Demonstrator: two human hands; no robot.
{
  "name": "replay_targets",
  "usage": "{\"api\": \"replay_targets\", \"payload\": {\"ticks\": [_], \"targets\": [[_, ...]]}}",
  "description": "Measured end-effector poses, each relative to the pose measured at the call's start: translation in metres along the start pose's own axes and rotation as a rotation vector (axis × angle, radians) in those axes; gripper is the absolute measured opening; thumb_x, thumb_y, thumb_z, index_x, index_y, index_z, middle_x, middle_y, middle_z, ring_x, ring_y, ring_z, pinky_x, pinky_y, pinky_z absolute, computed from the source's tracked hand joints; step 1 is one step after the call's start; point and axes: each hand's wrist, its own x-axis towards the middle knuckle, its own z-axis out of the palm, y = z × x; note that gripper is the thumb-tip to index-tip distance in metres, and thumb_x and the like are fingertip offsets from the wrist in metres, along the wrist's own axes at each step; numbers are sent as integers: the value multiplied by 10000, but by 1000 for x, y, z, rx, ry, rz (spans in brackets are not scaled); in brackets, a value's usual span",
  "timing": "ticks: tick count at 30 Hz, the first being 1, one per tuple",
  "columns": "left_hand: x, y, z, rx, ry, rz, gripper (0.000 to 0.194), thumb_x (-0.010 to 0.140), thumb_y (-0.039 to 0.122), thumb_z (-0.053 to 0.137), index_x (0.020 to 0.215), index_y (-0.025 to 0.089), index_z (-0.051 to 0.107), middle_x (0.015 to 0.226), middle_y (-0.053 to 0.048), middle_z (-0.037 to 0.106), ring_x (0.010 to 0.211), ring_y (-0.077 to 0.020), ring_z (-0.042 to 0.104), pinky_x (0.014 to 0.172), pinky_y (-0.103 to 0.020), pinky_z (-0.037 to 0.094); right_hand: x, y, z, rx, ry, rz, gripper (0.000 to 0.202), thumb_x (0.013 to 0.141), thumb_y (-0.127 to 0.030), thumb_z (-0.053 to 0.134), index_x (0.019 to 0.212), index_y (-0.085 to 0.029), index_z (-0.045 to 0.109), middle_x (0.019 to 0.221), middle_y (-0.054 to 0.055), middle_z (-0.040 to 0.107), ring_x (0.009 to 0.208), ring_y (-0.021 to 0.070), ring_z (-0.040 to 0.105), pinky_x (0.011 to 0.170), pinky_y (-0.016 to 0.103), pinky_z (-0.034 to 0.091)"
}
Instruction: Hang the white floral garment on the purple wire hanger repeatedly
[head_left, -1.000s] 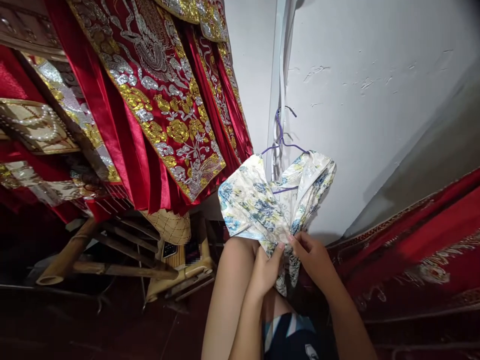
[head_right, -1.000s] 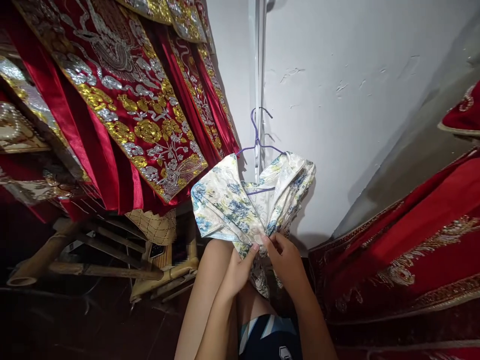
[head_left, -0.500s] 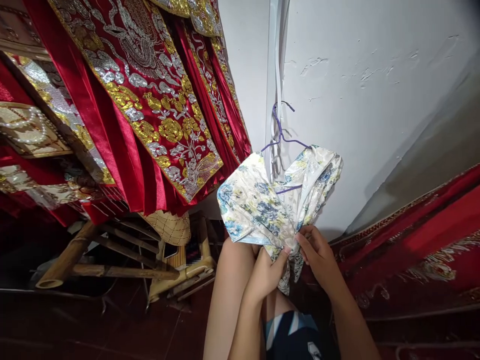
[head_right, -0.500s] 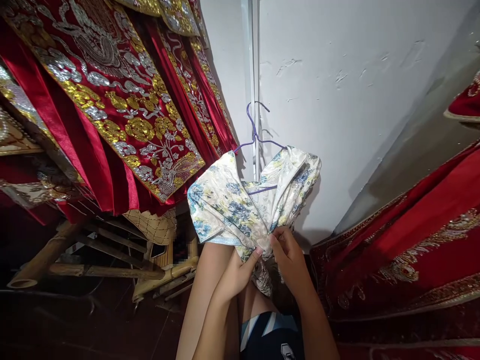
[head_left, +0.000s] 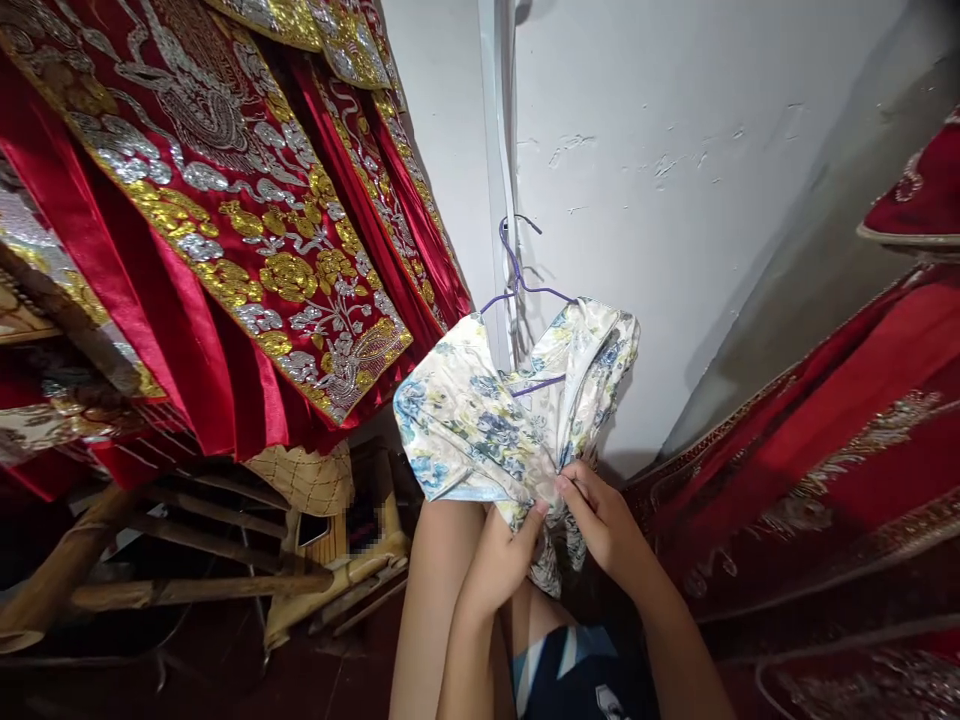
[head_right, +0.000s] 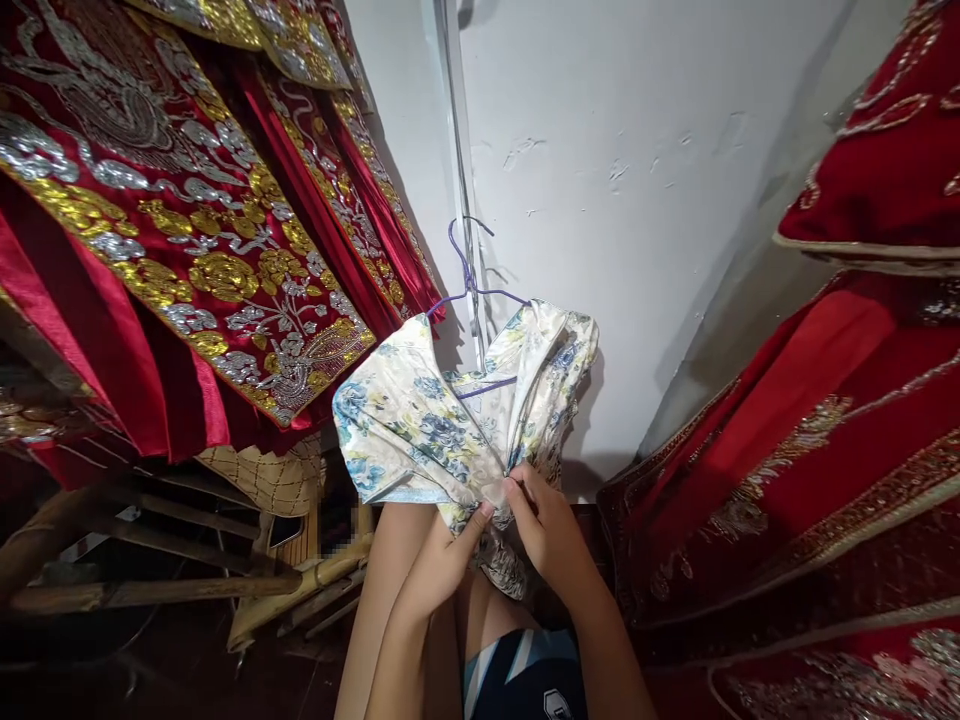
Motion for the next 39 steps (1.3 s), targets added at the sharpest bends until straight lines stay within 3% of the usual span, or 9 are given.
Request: {"api": "replay_targets", "payload": {"ticks": [4, 7, 10, 12, 14, 18, 22, 28, 39], "targets": [[6, -19, -2, -45, 154, -41, 471, 859, 475, 676, 1221, 175, 647, 1151, -122, 713, 1292, -323, 555, 1161, -458, 341, -3, -2, 4, 140, 14, 32, 405, 973, -457, 479, 658, -220, 387, 598, -42, 324, 562, 129, 317, 540, 280, 265], [14, -40, -7, -90, 482, -31, 511, 822, 494, 690, 1188, 151, 594, 1104, -134, 687, 1143, -327, 627, 1043, -471, 449, -4, 1, 11, 248, 35, 76, 407, 950, -469, 507, 643, -219, 412, 542, -52, 331, 515, 117, 299, 512, 276, 245], [16, -48, -8, 4, 888, 187, 524, 826, 409, 700, 1254, 195, 485, 1302, -142, 565, 1212, -287, 566, 1059, -455, 430, -4, 1, 18, 297, 55, 115, 386, 928, -477, 522, 648, -215, 486, 480, -55, 363, 466, 117, 338, 490, 271, 262], [11, -45, -4, 174, 990, 395, 506, 835, 325, 706, 1266, 219, 463, 1410, -139, 466, 1317, -271, 476, 1116, -441, 371, -3, -2, 21, 298, 46, 135, 373, 919, -474, 531, 658, -208, 538, 449, -51, 394, 444, 121, 376, 487, 269, 296], [5, -40, 4, 327, 838, 498, 423, 844, 263, 694, 1223, 218, 513, 1356, -127, 501, 1304, -268, 478, 1113, -428, 370, -2, -5, 24, 297, 14, 136, 364, 912, -469, 548, 666, -202, 574, 440, -45, 423, 439, 124, 408, 492, 266, 329], [4, -39, 17, 376, 454, 404, 152, 919, 211, 571, 1064, 210, 616, 1061, -80, 625, 1056, -231, 586, 955, -366, 456, -1, -6, 30, 324, -62, 116, 354, 915, -458, 561, 693, -190, 626, 442, -44, 447, 440, 123, 436, 495, 257, 349], [15, -41, 17, 431, 412, 425, 106, 926, 190, 527, 830, 204, 568, 823, -35, 590, 850, -204, 564, 792, -312, 439, 1, 1, 29, 326, -62, 102, 341, 909, -454, 576, 724, -182, 664, 438, -39, 479, 434, 122, 455, 493, 255, 353], [19, -35, 9, 664, 173, 477, 152, 965, 166, 471, 823, 192, 518, 817, -42, 550, 829, -198, 514, 759, -319, 382, 26, -5, 3, 400, 88, 110, 366, 854, -491, 646, 714, -157, 696, 407, -43, 467, 384, 90, 370, 437, 241, 299], [69, -49, -33, 954, -4, 401, 137, 913, 117, 470, 810, 196, 514, 833, -52, 566, 850, -224, 509, 766, -339, 388, 139, -100, -24, 702, 105, -27, 224, 749, -335, 764, 751, -120, 702, 489, -44, 499, 388, 36, 327, 352, 176, 200]]}}
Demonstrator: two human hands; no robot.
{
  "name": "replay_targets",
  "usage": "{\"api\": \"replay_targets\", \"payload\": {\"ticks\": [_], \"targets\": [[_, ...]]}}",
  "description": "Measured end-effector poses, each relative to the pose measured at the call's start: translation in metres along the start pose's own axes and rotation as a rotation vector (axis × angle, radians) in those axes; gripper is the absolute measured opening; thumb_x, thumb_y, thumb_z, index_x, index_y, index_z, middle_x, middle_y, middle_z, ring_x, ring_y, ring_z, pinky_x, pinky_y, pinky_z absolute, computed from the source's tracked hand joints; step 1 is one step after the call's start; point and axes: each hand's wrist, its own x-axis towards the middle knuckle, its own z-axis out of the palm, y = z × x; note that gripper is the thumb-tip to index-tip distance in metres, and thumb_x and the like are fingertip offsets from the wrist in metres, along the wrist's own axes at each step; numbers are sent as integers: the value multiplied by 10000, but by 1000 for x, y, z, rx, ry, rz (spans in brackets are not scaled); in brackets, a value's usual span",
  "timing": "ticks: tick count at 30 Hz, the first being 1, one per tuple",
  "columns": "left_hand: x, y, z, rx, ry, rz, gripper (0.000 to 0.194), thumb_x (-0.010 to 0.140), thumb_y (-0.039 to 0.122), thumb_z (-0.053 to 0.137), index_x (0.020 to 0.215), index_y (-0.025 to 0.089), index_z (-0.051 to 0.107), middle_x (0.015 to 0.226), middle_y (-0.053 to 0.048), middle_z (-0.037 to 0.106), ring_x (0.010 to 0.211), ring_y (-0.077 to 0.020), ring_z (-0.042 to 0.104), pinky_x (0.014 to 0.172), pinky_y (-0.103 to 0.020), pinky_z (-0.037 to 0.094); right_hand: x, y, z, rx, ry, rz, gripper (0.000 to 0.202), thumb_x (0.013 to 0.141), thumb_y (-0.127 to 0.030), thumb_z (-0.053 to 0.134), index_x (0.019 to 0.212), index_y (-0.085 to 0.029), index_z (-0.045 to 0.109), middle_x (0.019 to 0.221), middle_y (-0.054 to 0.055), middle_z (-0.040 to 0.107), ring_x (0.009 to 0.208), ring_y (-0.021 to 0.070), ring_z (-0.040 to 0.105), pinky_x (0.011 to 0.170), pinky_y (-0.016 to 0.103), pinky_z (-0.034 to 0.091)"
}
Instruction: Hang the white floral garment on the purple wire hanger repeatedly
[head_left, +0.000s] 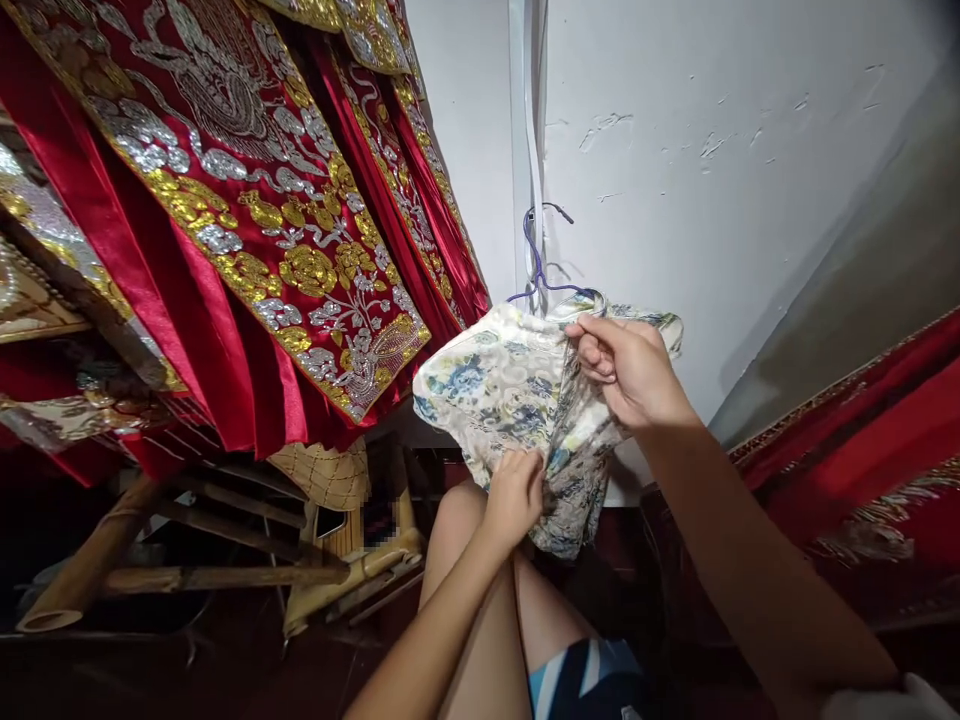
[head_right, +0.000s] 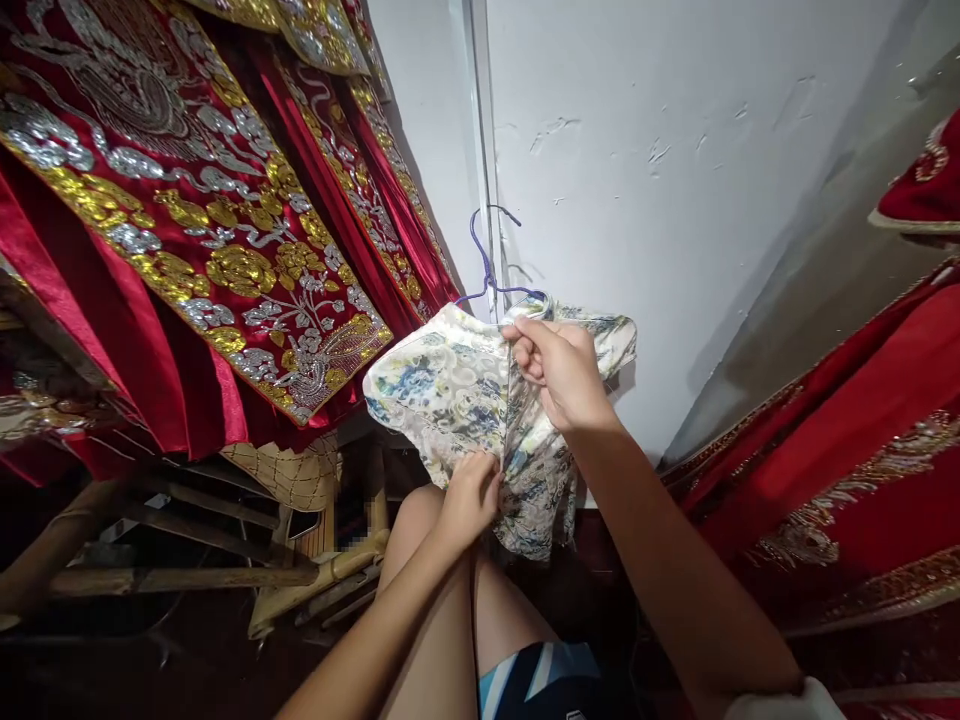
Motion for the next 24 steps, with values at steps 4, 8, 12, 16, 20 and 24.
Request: {"api": "replay_targets", "payload": {"ticks": [4, 8, 12, 16, 20, 24], "targets": [[7, -21, -3, -28, 4, -36, 101, 908, 129, 504, 841, 193, 544, 869, -57, 601, 862, -223, 550, 785, -343, 424, -8, 14, 9, -35, 11, 29, 210, 779, -337, 724, 756, -133, 679, 471, -46, 510, 374, 40, 343, 350, 164, 212], [26, -12, -25, -180, 229, -23, 176, 972, 209, 504, 1135, 192, 570, 1047, -83, 636, 994, -208, 596, 887, -343, 464, -15, 29, 8, -92, 7, 5, 182, 810, -324, 668, 746, -154, 654, 456, -49, 511, 374, 52, 359, 363, 167, 245], [70, 25, -69, -299, 523, 132, 410, 1016, 259, 465, 1425, 236, 462, 1188, -103, 646, 1017, -191, 616, 909, -341, 472, -17, 25, 8, -173, -12, -45, 170, 827, -275, 620, 701, -162, 641, 454, -41, 508, 392, 64, 381, 384, 177, 268], [107, 51, -96, -210, 437, 311, 244, 1018, 260, 472, 1188, 191, 632, 1040, -82, 678, 946, -181, 622, 854, -313, 471, -20, 20, 6, -231, -38, -121, 164, 851, -278, 617, 733, -170, 652, 461, -40, 500, 402, 77, 381, 394, 196, 267], [112, 61, -89, -122, 460, 366, 163, 998, 223, 510, 912, 161, 635, 849, -50, 653, 810, -165, 589, 787, -305, 436, -14, 32, -3, -252, 4, -207, 193, 868, -323, 636, 750, -171, 650, 471, -43, 488, 421, 82, 377, 417, 211, 279], [101, 71, -88, -86, 661, 364, 136, 981, 200, 534, 873, 179, 615, 789, -21, 637, 781, -158, 570, 805, -324, 408, -8, 63, -17, -328, 13, -132, 198, 819, -314, 651, 684, -175, 611, 463, -51, 462, 431, 91, 385, 429, 222, 280]]}}
